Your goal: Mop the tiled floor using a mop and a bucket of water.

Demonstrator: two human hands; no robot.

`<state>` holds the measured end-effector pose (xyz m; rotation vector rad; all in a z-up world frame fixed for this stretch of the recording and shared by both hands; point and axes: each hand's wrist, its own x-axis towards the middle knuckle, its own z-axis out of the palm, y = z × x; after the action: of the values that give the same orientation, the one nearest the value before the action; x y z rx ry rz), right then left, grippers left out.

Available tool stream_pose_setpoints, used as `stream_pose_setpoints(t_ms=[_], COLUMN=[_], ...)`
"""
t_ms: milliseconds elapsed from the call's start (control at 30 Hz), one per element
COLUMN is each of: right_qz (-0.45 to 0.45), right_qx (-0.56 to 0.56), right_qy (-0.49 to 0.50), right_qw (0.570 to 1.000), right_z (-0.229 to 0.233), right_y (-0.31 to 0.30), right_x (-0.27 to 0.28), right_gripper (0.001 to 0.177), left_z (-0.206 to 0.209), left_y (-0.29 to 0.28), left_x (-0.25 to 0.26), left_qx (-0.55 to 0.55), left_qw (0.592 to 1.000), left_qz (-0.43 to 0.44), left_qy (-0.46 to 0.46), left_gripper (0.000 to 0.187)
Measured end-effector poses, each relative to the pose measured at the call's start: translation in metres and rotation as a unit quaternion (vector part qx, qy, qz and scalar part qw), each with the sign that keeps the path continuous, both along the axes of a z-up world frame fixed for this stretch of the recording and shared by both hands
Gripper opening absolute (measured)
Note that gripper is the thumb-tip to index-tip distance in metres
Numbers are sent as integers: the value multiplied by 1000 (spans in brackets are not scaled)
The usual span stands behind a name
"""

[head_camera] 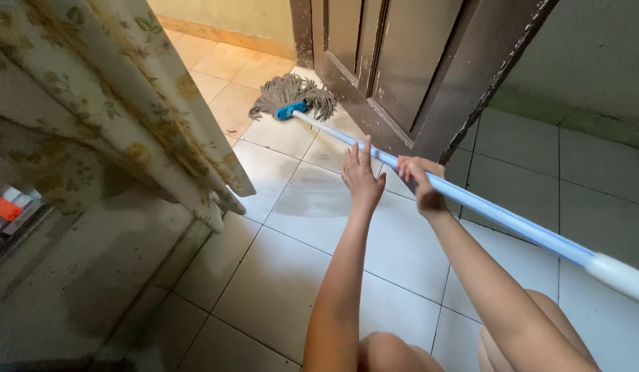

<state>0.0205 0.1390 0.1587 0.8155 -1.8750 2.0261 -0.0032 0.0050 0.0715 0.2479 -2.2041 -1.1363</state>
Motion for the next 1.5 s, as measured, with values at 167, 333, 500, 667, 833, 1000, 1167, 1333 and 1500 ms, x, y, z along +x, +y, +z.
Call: stream_pose_setpoints(t_ms=[167, 333, 500, 667, 833, 1000, 1167, 1333, 1500], right_qz=[-26, -8, 96, 94, 129, 166, 207, 231, 167], right_qx=[88, -1, -90, -26, 2, 28, -2, -19, -8], right_qy=[46, 84, 103, 58, 56, 67, 34, 20, 35], right_qw=[995, 996, 986, 994, 990, 983, 978, 973, 985], right_z=[66, 62, 25, 14, 21, 36, 69, 103, 119], right_y=[41, 65, 47, 30, 25, 29, 48, 61, 56], right_x=[90, 94, 75, 84, 75, 49, 50, 77, 101], right_gripper=[31, 38, 36, 28, 29, 30, 37, 38, 36], left_z=[-34, -47, -71, -72, -52, -26, 2, 7, 18], left_y=[-9, -31, -38, -54, -45, -35, -22, -2, 0], left_x=[-20, -20, -25, -17, 1, 18, 52, 65, 54], left_qx=[-62, -48, -10, -25, -35, -16, -23, -11, 38], left_qw=[997, 996, 999, 999, 999, 996, 987, 973, 976], left_qz=[-55, -73, -45, -19, 35, 83, 127, 149, 80], left_qy=[-3, -10, 23, -20, -20, 38, 93, 174, 199], left_gripper=[54, 36, 38, 38, 26, 21, 18, 21, 33])
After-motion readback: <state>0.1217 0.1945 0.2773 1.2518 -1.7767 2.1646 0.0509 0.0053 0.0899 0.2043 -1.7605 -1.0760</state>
